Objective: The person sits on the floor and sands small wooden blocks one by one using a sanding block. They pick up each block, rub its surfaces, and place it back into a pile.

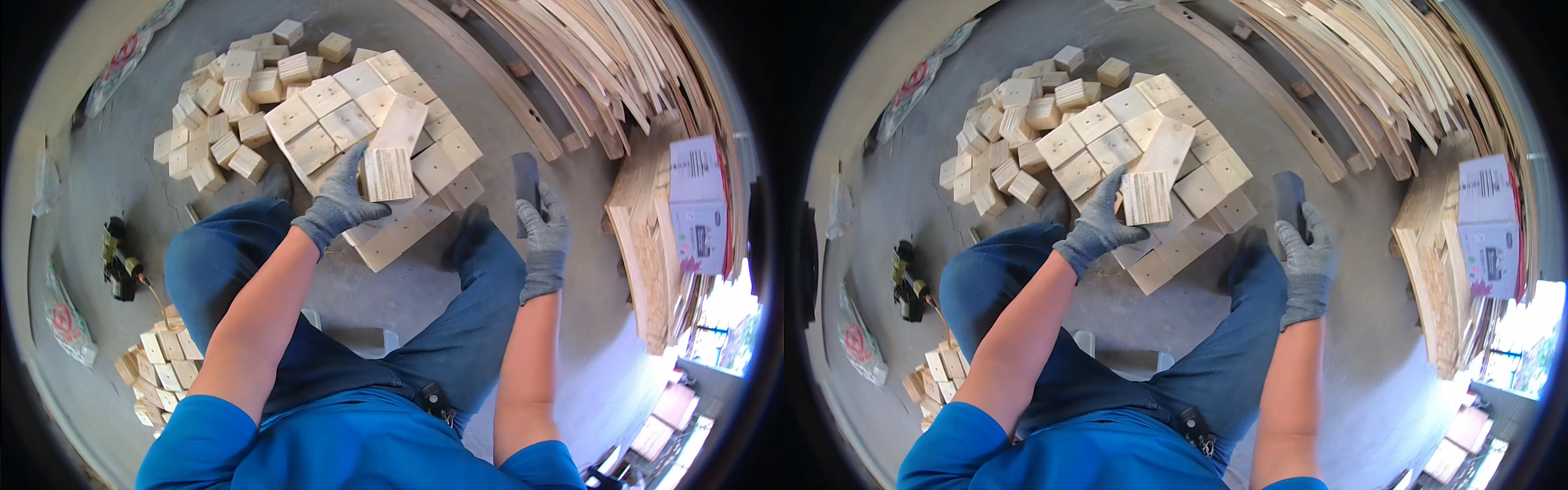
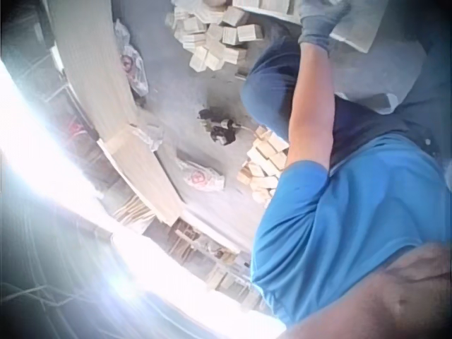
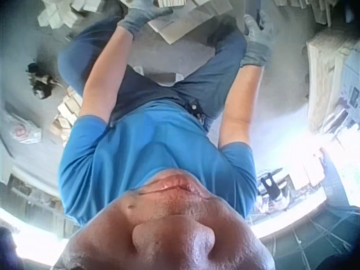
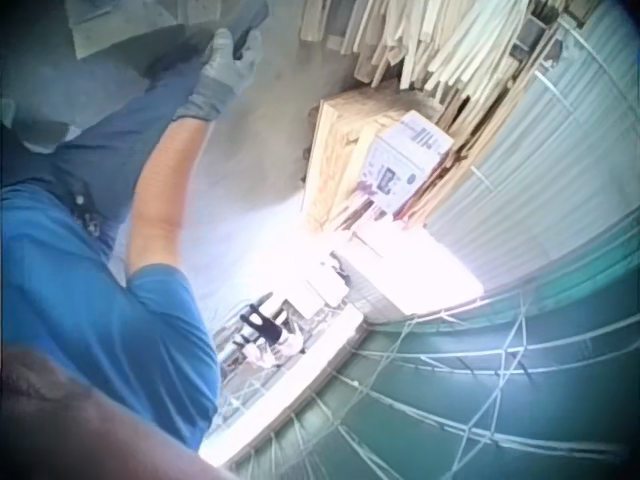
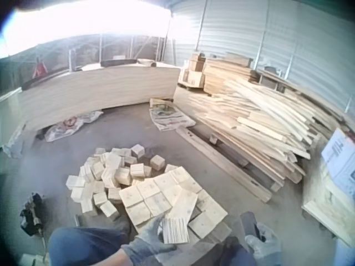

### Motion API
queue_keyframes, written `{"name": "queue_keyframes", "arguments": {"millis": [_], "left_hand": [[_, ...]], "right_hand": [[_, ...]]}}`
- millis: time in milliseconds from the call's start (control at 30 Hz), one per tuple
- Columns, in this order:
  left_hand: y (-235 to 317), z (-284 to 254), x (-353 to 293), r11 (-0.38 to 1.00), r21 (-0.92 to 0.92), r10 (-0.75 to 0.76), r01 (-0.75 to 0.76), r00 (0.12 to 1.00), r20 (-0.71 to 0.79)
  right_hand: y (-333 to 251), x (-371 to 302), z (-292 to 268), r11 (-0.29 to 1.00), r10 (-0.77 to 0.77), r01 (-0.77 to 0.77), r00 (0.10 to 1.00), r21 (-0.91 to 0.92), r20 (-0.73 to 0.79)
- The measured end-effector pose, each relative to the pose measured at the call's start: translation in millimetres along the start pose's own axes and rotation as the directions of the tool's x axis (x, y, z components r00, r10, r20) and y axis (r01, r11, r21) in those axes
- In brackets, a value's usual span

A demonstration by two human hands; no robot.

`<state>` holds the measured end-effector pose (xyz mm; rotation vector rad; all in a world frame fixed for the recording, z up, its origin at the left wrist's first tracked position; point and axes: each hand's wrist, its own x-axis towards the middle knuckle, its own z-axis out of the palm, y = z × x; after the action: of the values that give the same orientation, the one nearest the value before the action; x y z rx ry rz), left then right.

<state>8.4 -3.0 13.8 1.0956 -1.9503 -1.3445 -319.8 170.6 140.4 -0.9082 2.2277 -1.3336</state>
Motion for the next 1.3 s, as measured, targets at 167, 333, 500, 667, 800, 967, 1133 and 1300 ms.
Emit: {"name": "queue_keyframes", "arguments": {"millis": [167,333,500,667,800,967,1133,1300], "left_hand": [[29.7,-13.4,8.8,0.959,0.283,-0.003,-0.008,0.999,0.041],[48.4,-16.5,17.2,0.872,0.49,-0.031,-0.019,0.995,0.094],[56.5,-9.4,22.9,0.891,0.439,0.109,-0.115,0.993,0.037],[37.3,-9.0,42.0,0.869,0.404,0.338,-0.286,0.939,-0.062],[25.6,-4.1,47.0,0.851,0.384,0.415,-0.358,0.907,-0.076],[20.7,0.1,31.0,0.843,0.412,0.408,-0.345,0.91,-0.072],[23.2,0.2,5.8,0.797,0.426,0.485,-0.429,0.874,-0.027],[15.1,4.7,-12.1,0.77,0.436,0.505,-0.466,0.863,0.029]], "right_hand": [[-0.8,-16.1,-4.7,0.999,-0.002,0.005,0.997,0.043,-0.071],[18.6,-14.4,-5.1,0.99,-0.058,0.054,0.998,-0.133,-0.027],[16.1,-17.0,-9.8,0.973,-0.141,0.137,0.99,-0.186,-0.006],[15.5,-15.9,-9.0,0.968,-0.136,0.133,0.991,-0.215,0.0],[15.0,-14.0,-6.6,0.978,-0.133,0.131,0.991,-0.162,0.001],[20.5,-12.4,-4.9,0.983,-0.119,0.119,0.993,-0.138,0.009],[16.7,-14.2,-5.3,0.977,-0.117,0.117,0.993,-0.176,0.01],[13.6,-16.4,-1.5,0.967,-0.139,0.139,0.99,-0.213,0.014]]}}
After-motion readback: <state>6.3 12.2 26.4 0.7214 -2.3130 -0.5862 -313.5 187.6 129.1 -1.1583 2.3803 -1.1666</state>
